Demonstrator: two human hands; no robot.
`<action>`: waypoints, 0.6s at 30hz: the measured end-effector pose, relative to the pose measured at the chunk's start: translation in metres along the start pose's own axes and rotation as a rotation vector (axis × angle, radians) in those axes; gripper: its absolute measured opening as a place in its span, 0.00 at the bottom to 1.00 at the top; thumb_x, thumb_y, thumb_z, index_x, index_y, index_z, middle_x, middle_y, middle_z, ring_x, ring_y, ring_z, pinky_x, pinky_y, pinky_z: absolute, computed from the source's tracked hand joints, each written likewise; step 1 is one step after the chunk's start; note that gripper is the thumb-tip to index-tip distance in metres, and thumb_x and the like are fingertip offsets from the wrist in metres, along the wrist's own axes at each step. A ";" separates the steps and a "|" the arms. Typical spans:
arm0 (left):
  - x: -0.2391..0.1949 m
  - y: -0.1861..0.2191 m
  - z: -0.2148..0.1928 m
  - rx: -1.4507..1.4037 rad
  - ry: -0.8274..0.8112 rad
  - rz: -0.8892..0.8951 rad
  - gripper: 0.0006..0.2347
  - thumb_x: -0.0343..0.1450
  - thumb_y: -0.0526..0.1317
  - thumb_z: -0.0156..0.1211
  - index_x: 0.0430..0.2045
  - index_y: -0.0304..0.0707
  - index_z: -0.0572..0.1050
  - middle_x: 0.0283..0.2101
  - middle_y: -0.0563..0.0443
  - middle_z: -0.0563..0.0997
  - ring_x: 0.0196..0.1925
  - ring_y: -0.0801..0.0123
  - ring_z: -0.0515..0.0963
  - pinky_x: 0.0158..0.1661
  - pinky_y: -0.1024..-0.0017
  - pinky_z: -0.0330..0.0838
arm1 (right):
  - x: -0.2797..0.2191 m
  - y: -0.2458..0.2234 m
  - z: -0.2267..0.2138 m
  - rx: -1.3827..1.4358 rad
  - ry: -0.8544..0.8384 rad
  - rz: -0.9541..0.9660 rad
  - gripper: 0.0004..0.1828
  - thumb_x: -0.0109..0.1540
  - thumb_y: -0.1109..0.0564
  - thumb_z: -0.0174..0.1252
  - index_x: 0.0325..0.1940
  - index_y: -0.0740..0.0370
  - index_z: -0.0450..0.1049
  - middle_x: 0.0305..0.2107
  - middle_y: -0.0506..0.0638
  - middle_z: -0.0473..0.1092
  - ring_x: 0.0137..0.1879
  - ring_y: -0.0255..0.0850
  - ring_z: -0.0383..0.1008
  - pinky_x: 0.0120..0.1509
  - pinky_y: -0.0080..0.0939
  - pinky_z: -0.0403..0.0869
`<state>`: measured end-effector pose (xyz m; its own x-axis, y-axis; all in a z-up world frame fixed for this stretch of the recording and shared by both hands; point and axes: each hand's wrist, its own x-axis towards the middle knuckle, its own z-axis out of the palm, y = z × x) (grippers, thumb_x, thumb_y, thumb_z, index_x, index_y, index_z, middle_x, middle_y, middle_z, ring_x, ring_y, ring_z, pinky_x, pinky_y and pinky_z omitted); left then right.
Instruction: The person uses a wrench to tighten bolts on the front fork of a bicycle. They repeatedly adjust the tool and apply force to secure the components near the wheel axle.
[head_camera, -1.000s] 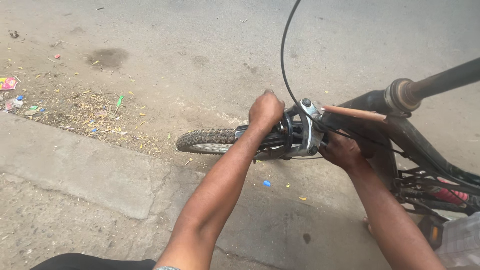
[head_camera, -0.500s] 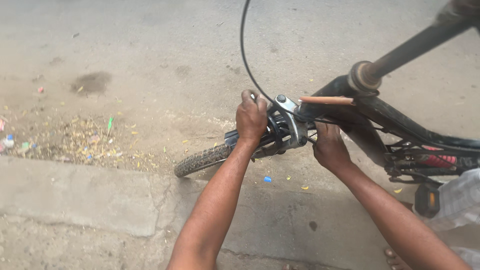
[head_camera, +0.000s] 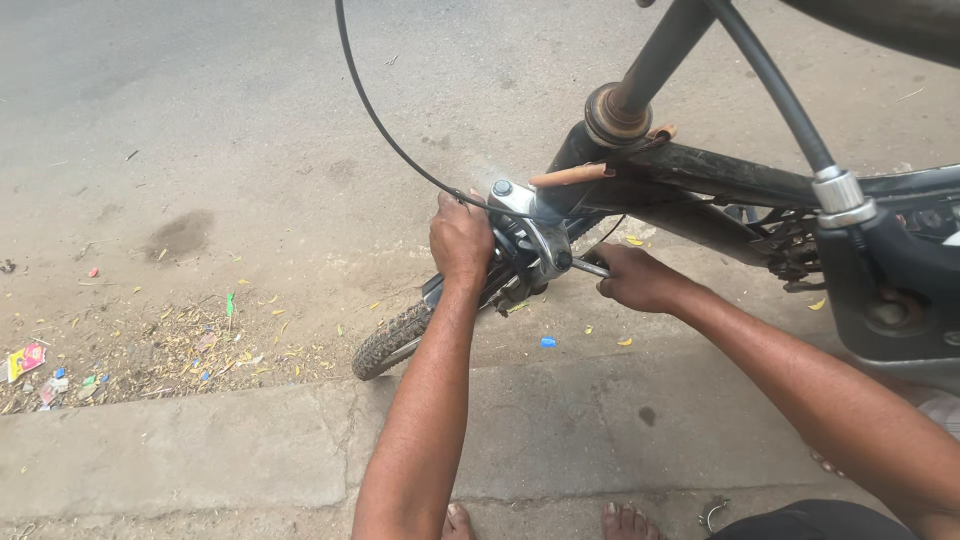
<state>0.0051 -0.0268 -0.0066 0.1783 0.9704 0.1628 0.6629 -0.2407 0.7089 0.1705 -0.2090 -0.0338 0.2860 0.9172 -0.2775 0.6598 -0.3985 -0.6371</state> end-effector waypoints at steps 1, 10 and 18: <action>-0.001 0.000 -0.001 0.007 0.031 0.020 0.17 0.75 0.48 0.50 0.44 0.29 0.73 0.34 0.32 0.83 0.41 0.39 0.83 0.44 0.47 0.75 | 0.000 0.001 0.001 0.007 -0.010 0.009 0.24 0.59 0.61 0.58 0.60 0.64 0.67 0.46 0.60 0.73 0.53 0.50 0.76 0.57 0.52 0.72; -0.016 -0.019 0.005 -0.557 0.219 0.130 0.09 0.78 0.39 0.48 0.40 0.29 0.66 0.21 0.48 0.76 0.24 0.68 0.78 0.28 0.66 0.73 | 0.004 0.021 0.022 0.197 0.076 0.092 0.10 0.56 0.57 0.63 0.38 0.65 0.74 0.31 0.55 0.72 0.36 0.42 0.71 0.43 0.47 0.69; 0.010 -0.034 0.008 -0.876 0.106 -0.010 0.07 0.76 0.36 0.48 0.44 0.30 0.65 0.25 0.49 0.76 0.22 0.72 0.76 0.25 0.71 0.73 | -0.013 0.038 0.030 0.689 -0.107 0.009 0.14 0.56 0.53 0.62 0.40 0.65 0.79 0.26 0.51 0.75 0.31 0.37 0.71 0.34 0.37 0.65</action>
<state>-0.0100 -0.0088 -0.0346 0.0782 0.9795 0.1854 -0.1390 -0.1734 0.9750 0.1709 -0.2361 -0.0764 0.1959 0.9228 -0.3318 0.0559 -0.3483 -0.9357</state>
